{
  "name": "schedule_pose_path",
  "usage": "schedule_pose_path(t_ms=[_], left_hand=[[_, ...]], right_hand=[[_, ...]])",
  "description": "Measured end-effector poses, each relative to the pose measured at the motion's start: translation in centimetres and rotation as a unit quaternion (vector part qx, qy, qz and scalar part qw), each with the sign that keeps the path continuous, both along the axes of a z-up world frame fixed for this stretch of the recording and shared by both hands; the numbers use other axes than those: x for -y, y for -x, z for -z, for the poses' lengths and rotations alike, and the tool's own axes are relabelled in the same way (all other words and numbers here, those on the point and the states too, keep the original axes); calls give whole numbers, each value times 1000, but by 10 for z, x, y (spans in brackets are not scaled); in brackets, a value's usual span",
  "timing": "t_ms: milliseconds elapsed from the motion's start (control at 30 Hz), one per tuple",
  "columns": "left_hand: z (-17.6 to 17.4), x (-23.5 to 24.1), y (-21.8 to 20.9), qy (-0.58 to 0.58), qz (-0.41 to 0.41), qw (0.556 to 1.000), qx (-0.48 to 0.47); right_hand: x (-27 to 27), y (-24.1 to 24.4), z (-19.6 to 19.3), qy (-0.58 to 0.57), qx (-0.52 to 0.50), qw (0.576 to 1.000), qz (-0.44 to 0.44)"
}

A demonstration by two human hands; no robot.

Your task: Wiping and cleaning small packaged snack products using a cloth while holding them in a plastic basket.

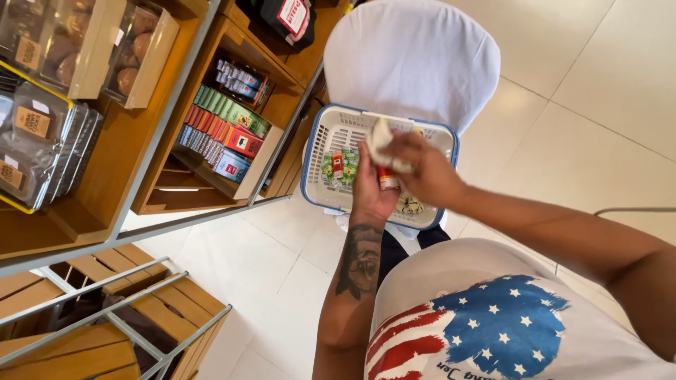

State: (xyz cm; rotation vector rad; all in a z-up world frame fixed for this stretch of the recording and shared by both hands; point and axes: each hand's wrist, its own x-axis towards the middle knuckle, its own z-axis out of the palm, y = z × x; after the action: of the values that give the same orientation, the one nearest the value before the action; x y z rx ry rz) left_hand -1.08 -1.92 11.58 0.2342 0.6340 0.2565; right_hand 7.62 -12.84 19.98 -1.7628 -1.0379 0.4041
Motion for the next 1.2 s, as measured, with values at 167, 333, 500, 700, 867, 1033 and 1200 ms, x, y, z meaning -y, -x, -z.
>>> schedule_pose_path(t_ms=[167, 333, 500, 700, 867, 1033, 1200], left_hand=[[-24, -14, 5, 4, -5, 996, 84], [16, -13, 9, -42, 41, 998, 36], [7, -23, -1, -41, -60, 997, 33], [14, -24, 6, -114, -75, 987, -84], [43, -5, 10, -91, -7, 994, -61], [30, -9, 9, -15, 11, 1000, -16], [39, -30, 22, 82, -2, 997, 10]], right_hand=[[10, 24, 20, 37, 53, 996, -55], [-17, -17, 4, -15, -39, 999, 9], [-11, -6, 11, -5, -73, 997, 27], [3, 26, 15, -43, -113, 992, -36], [-10, -7, 18, -24, -103, 994, 18], [-5, 5, 24, -10, -68, 998, 8], [12, 36, 30, 46, -14, 995, -88]])
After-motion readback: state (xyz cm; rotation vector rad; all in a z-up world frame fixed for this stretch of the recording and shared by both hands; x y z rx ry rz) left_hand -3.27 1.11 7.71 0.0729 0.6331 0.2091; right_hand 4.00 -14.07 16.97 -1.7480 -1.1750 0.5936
